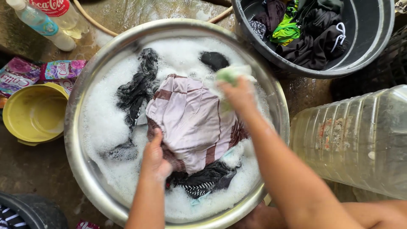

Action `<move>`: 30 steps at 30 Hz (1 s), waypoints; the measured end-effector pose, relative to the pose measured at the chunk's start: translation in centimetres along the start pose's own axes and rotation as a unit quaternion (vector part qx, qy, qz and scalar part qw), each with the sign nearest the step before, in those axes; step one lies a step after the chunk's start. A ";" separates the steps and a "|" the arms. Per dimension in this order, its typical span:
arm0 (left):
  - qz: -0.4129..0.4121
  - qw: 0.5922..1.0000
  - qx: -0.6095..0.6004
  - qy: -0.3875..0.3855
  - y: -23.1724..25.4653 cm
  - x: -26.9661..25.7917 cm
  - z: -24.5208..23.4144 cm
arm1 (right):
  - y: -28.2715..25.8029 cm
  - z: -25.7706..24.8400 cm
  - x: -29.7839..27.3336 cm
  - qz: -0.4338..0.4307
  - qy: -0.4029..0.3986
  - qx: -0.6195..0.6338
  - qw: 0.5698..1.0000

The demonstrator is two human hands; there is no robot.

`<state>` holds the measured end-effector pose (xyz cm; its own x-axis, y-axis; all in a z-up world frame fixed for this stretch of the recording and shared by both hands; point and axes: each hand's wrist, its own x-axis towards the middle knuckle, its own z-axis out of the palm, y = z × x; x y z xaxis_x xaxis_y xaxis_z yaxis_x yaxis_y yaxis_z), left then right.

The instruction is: The person washes clothes in a basin of soapy water, scrubbing a garment with a green brush and their hands before rinsing it.

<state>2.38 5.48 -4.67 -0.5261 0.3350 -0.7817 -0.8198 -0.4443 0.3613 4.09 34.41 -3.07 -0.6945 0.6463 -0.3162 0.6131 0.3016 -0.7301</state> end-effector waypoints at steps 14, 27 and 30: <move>0.053 0.998 -0.007 0.042 -2.1 -2.2 0.7 | -2.6 1.9 0.8 -0.040 -0.182 -0.172 0.967; 0.025 0.986 0.131 0.105 -4.2 0.5 -3.8 | -0.5 2.7 1.8 0.075 -0.108 -0.195 0.972; 0.089 0.981 0.160 0.065 -4.8 3.1 -5.8 | -0.9 5.1 -1.2 0.013 -0.149 -0.226 0.963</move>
<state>5.99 3.84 -11.73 -0.6502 0.1572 -0.7434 -0.7583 -0.1959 0.6218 2.45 29.73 -5.12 -0.7121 0.4485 -0.5401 0.6866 0.6056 -0.4023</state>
